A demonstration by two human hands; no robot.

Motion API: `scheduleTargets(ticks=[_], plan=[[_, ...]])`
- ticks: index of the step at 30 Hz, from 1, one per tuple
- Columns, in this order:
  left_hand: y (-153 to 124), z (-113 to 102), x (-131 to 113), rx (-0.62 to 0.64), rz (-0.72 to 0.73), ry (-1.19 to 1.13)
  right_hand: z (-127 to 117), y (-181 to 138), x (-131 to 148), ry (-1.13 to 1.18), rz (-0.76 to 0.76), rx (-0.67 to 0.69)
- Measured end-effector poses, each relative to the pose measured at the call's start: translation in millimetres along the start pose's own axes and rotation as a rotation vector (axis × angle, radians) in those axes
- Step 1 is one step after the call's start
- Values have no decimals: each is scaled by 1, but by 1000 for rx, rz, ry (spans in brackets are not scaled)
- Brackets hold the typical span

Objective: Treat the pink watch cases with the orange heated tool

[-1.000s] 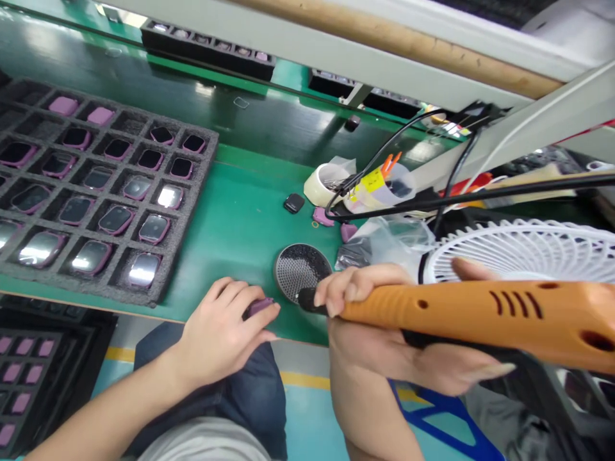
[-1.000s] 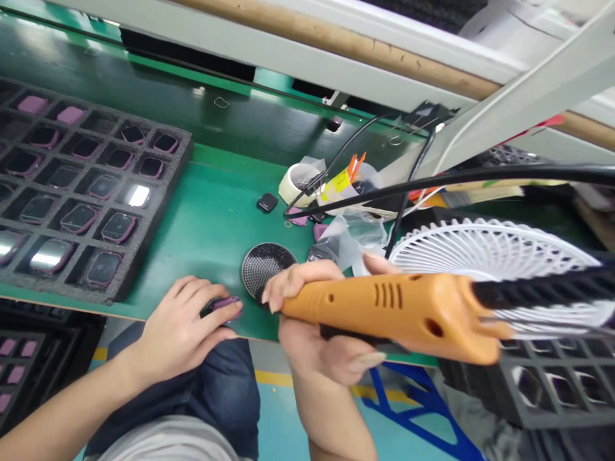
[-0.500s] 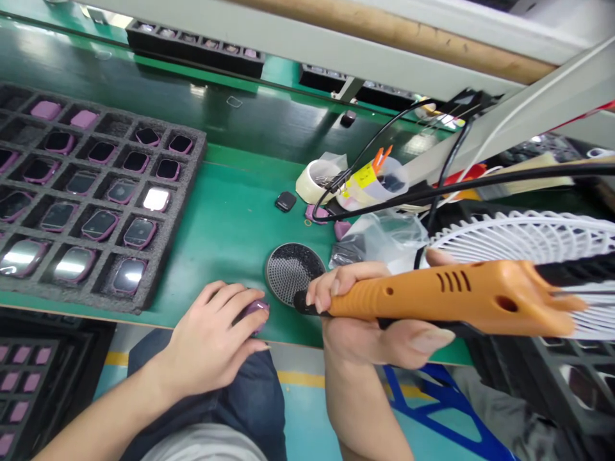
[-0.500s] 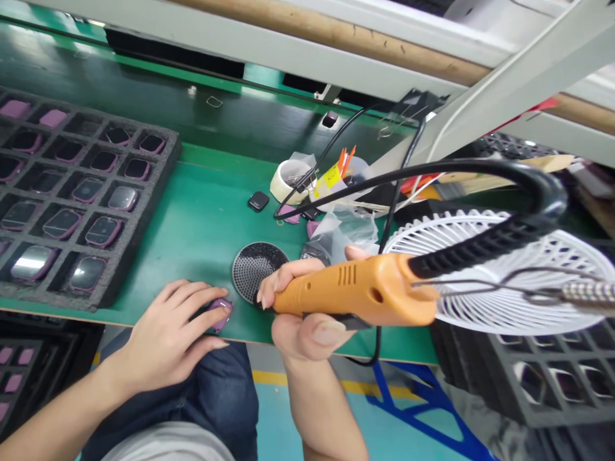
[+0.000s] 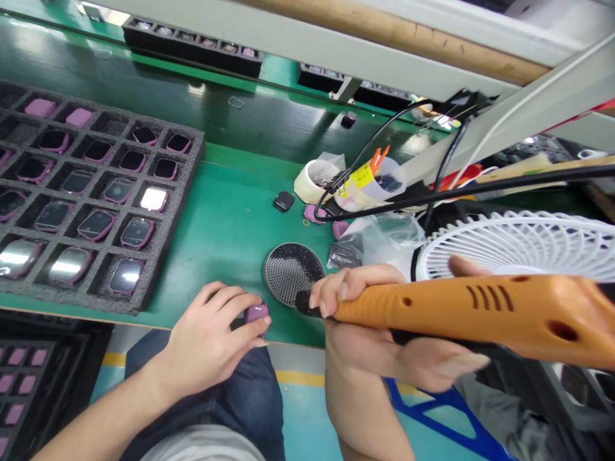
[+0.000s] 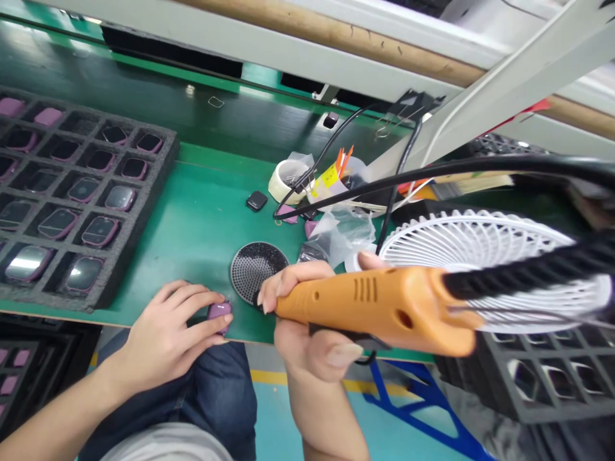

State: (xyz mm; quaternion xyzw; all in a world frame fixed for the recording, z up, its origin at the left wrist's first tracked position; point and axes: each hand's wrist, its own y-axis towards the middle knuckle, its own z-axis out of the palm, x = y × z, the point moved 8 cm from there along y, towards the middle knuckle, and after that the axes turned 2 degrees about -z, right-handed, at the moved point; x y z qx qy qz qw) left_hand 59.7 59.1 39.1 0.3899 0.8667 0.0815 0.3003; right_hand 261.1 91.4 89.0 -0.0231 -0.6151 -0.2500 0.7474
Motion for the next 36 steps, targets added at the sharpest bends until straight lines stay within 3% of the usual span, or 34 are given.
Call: scheduleTargets(ticks=[7,13,29,36], plan=[[2,-3,0,7,5,-2,12,-6,22,57,-63,46],[2,-4,0,5,-3,-17,30,-14,15,169,-76,110],[3,-4,0,0,-15,-38,26,-19,11,151,-52,104],[5,-7,13,-50,-187,-177,26,-21,25,180,4,60]])
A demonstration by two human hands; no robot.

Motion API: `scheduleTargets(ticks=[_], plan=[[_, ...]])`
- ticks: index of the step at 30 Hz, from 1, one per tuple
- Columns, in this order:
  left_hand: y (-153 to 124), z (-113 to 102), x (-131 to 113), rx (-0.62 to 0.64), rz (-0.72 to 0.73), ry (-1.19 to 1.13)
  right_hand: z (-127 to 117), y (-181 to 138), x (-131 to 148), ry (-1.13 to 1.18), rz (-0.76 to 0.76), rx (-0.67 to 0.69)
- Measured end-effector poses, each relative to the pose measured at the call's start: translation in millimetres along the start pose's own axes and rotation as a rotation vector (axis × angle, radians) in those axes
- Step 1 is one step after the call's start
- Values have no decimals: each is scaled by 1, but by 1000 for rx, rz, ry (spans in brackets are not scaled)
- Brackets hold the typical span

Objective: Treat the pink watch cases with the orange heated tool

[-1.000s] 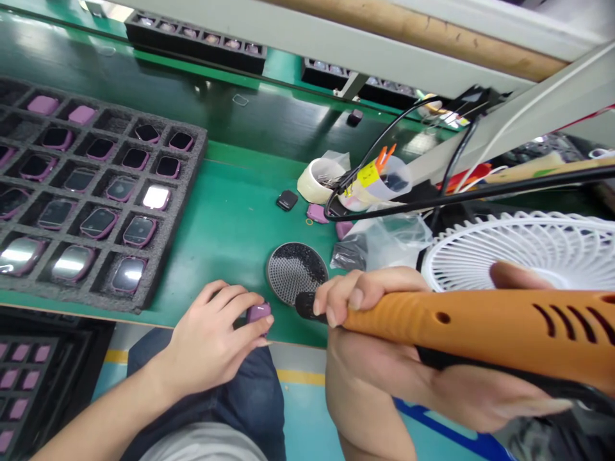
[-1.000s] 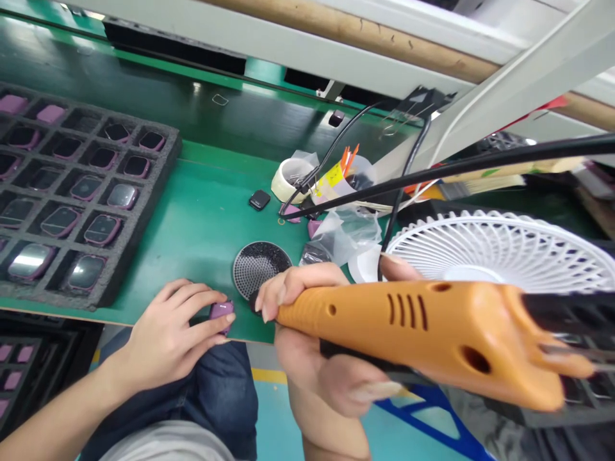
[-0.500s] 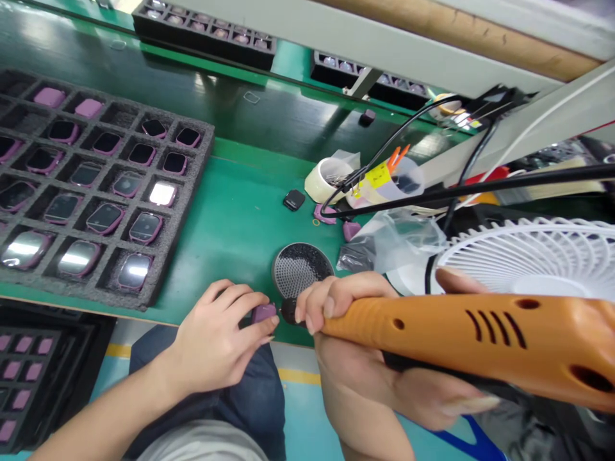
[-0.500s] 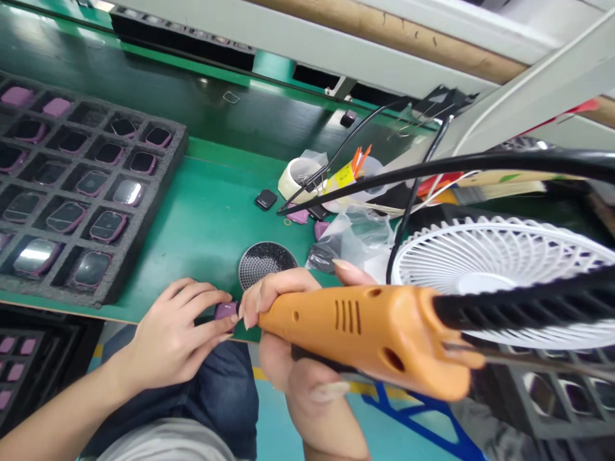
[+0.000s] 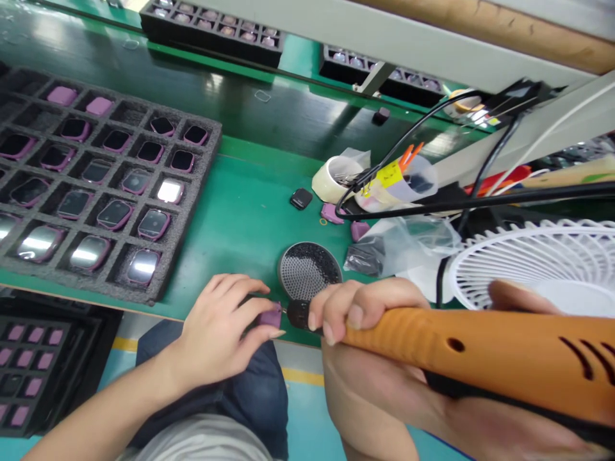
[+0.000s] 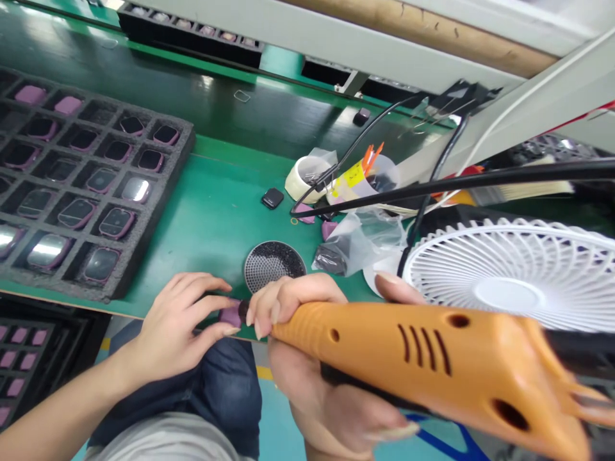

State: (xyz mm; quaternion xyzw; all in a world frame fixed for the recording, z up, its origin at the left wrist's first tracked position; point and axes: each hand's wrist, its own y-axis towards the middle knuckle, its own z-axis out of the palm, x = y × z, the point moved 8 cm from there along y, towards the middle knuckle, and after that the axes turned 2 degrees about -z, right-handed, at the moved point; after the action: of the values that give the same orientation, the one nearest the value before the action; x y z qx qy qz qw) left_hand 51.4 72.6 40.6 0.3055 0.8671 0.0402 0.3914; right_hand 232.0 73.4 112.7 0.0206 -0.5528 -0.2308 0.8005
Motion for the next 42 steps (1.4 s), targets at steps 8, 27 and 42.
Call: scheduleTargets(ticks=[8,27,42], plan=[[2,1,6,-57,-50,-43,10,-3,1,12,37,44],[3,0,3,-53,-33,-17,11,-4,2,62,19,84],[3,-1,3,-80,-6,-36,10,-4,-7,41,115,48]])
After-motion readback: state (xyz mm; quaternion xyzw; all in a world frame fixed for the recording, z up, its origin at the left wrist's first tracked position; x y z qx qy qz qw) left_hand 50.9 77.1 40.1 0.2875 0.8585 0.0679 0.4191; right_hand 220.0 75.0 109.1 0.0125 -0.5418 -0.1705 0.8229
